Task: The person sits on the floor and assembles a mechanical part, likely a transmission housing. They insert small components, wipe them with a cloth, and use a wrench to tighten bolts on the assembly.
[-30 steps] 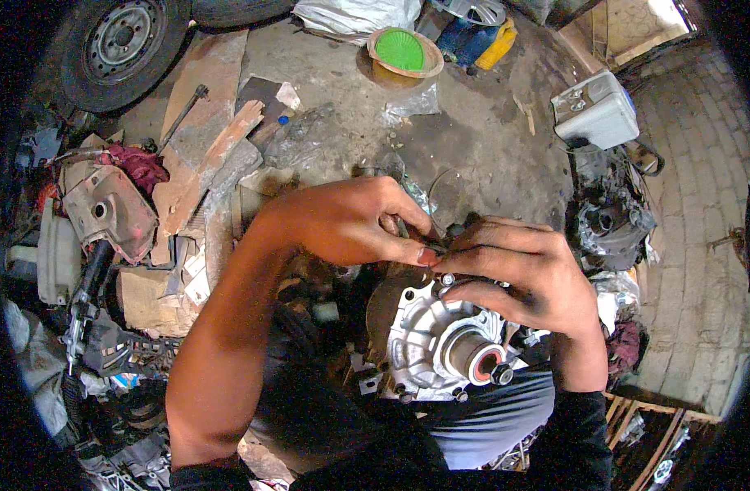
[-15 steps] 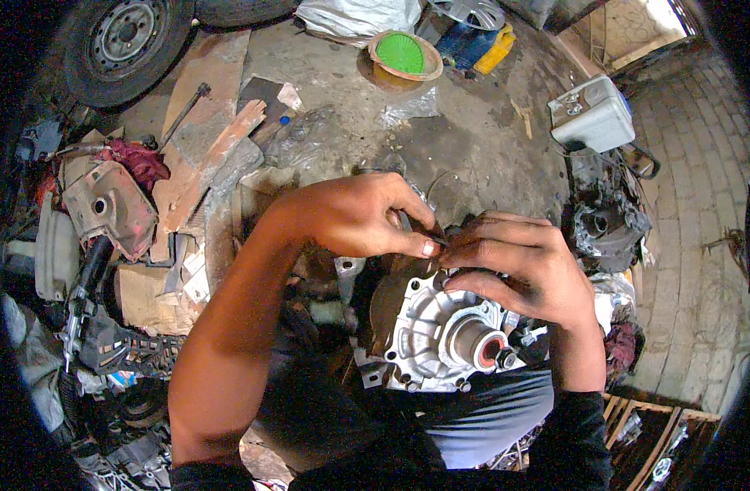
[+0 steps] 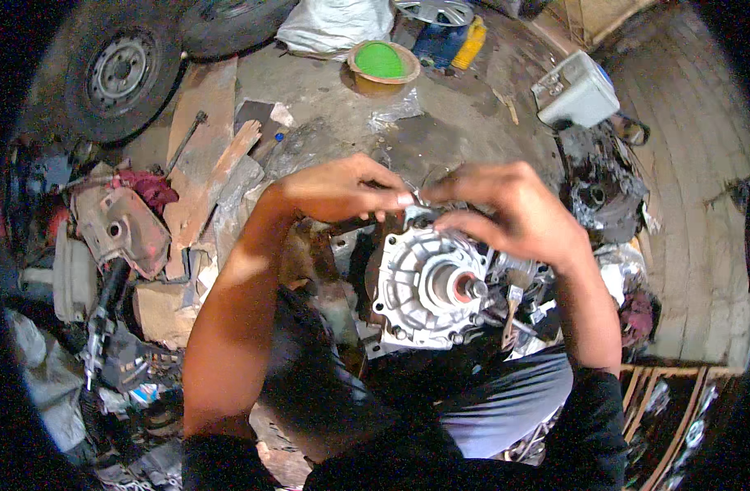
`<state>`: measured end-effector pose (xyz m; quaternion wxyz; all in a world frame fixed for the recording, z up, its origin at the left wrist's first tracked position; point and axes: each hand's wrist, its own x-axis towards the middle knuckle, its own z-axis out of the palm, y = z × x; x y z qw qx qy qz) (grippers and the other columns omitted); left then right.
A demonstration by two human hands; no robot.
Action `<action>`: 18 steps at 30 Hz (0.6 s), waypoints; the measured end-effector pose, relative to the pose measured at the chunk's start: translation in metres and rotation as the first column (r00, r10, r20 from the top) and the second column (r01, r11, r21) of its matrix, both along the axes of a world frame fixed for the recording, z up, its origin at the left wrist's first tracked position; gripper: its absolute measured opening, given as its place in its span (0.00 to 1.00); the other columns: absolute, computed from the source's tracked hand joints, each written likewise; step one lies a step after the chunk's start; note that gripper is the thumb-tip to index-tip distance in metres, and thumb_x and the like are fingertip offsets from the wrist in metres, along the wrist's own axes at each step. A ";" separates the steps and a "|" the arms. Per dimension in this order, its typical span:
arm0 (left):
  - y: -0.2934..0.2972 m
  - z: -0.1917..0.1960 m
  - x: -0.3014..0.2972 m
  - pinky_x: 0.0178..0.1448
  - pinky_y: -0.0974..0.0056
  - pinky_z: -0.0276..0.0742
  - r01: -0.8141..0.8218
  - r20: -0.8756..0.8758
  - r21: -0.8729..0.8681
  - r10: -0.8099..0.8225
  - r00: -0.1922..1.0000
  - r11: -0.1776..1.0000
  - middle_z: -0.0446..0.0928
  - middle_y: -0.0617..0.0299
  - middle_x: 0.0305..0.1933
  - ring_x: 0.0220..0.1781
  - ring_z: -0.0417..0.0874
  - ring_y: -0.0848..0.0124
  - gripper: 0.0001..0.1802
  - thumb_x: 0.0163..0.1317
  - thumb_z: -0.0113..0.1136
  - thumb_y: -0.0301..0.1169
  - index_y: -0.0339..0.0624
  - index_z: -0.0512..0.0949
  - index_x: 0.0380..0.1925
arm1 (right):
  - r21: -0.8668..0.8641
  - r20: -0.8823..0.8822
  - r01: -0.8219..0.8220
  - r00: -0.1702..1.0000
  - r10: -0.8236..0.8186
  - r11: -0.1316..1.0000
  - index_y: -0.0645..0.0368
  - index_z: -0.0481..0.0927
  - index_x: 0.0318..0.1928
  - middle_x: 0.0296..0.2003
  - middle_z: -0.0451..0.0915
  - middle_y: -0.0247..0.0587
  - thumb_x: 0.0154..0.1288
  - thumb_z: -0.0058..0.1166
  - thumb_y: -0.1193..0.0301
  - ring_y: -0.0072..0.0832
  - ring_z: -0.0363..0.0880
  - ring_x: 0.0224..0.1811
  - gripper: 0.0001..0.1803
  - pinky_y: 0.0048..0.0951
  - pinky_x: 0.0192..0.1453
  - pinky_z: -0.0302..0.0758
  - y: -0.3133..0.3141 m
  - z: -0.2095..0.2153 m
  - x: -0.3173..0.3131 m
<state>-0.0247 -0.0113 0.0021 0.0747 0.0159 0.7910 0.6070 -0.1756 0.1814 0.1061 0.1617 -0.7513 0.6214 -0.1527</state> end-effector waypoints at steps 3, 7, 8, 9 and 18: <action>-0.001 -0.006 -0.006 0.43 0.66 0.78 -0.150 -0.002 0.112 0.152 0.988 0.982 0.84 0.63 0.42 0.40 0.80 0.74 0.27 0.72 0.52 0.52 0.39 0.82 0.50 | -0.235 0.060 0.169 0.985 -0.160 0.957 0.63 0.84 0.50 0.44 0.86 0.48 0.61 0.62 0.72 0.39 0.86 0.46 0.17 0.35 0.53 0.79 0.027 0.028 0.001; -0.002 -0.008 -0.015 0.48 0.65 0.78 -0.327 -0.043 0.105 0.332 0.942 0.939 0.83 0.60 0.47 0.43 0.82 0.72 0.32 0.74 0.42 0.57 0.40 0.80 0.54 | -0.308 0.121 0.456 0.889 -0.441 0.835 0.60 0.83 0.53 0.47 0.86 0.46 0.63 0.61 0.73 0.37 0.86 0.47 0.18 0.35 0.54 0.78 0.095 0.033 -0.011; 0.001 -0.005 -0.018 0.49 0.64 0.78 -0.392 -0.032 0.090 0.396 0.918 0.916 0.83 0.60 0.47 0.43 0.82 0.71 0.34 0.74 0.41 0.59 0.39 0.80 0.54 | -0.286 0.103 0.487 0.872 -0.478 0.826 0.60 0.83 0.55 0.46 0.86 0.47 0.63 0.60 0.74 0.37 0.86 0.47 0.18 0.35 0.54 0.78 0.114 0.030 -0.013; 0.003 0.000 -0.022 0.48 0.65 0.78 -0.429 -0.081 0.088 0.435 0.897 0.899 0.83 0.59 0.46 0.43 0.82 0.72 0.34 0.74 0.41 0.59 0.38 0.80 0.53 | -0.260 0.080 0.527 0.847 -0.526 0.809 0.59 0.82 0.56 0.46 0.86 0.47 0.63 0.59 0.75 0.37 0.86 0.46 0.19 0.35 0.54 0.78 0.137 0.030 -0.013; 0.045 0.059 -0.018 0.59 0.54 0.78 -0.741 -0.498 0.349 0.783 0.373 0.574 0.79 0.45 0.52 0.55 0.80 0.59 0.32 0.77 0.38 0.51 0.30 0.71 0.60 | -0.020 0.326 0.937 0.336 -0.884 0.348 0.61 0.84 0.50 0.46 0.86 0.47 0.69 0.57 0.69 0.35 0.84 0.49 0.13 0.35 0.56 0.76 0.366 -0.128 -0.024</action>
